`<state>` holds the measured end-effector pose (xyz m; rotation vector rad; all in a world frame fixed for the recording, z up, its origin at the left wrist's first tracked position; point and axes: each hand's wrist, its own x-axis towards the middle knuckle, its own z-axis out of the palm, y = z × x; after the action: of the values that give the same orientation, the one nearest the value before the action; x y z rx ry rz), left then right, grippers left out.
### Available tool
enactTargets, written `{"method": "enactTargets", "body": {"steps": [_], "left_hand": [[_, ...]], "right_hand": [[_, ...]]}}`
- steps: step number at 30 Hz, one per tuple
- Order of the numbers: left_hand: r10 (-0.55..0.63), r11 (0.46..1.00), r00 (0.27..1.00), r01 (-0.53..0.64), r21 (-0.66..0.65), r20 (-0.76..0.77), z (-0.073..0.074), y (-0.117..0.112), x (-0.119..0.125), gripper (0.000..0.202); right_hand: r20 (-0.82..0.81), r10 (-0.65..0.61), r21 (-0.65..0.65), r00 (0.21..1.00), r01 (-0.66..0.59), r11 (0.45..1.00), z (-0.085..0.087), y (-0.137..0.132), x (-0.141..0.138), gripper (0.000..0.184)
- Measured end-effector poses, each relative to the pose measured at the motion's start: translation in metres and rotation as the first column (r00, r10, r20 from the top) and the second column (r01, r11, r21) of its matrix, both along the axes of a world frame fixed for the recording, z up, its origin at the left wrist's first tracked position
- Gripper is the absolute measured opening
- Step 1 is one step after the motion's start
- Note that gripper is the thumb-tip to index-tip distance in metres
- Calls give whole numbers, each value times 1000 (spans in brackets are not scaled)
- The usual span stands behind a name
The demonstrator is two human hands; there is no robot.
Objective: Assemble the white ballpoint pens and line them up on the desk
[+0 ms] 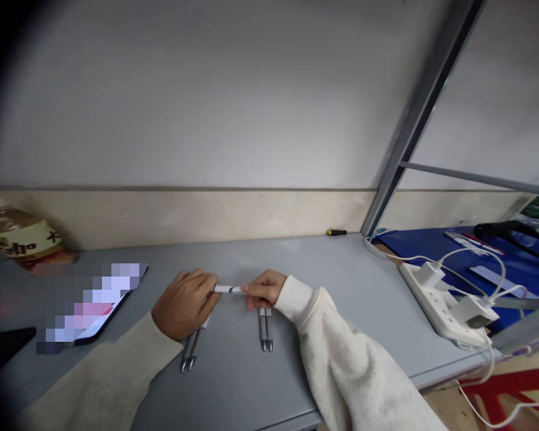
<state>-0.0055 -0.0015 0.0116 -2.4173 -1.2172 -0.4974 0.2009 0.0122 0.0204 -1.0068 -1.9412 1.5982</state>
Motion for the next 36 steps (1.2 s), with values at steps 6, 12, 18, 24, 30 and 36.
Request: {"method": "enactTargets", "body": {"steps": [6, 12, 18, 24, 30, 36], "left_hand": [[196, 953, 978, -208, -221, -72, 7, -5, 3, 26], [308, 834, 936, -351, -425, -169, 15, -6, 6, 28], [326, 819, 933, -358, -448, -151, 13, -3, 7, 26], [345, 817, 928, -369, -442, -138, 15, -4, 6, 26], [359, 808, 920, -390, -442, -155, 15, -3, 5, 26], [351, 815, 926, -374, -442, -136, 16, -2, 5, 28]], "right_hand": [[119, 12, 216, 993, -38, 976, 0, -4, -2, 43], [95, -173, 774, 980, 37, 632, -5, -1, -9, 39], [142, -302, 702, 943, 120, 702, -8, 4, -6, 37], [30, -316, 623, 948, 230, 748, -6, 1, -8, 21], [130, -318, 558, 939, 196, 806, -7, 3, -9, 27], [34, -325, 564, 945, 251, 787, -7, 3, -9, 20]]}}
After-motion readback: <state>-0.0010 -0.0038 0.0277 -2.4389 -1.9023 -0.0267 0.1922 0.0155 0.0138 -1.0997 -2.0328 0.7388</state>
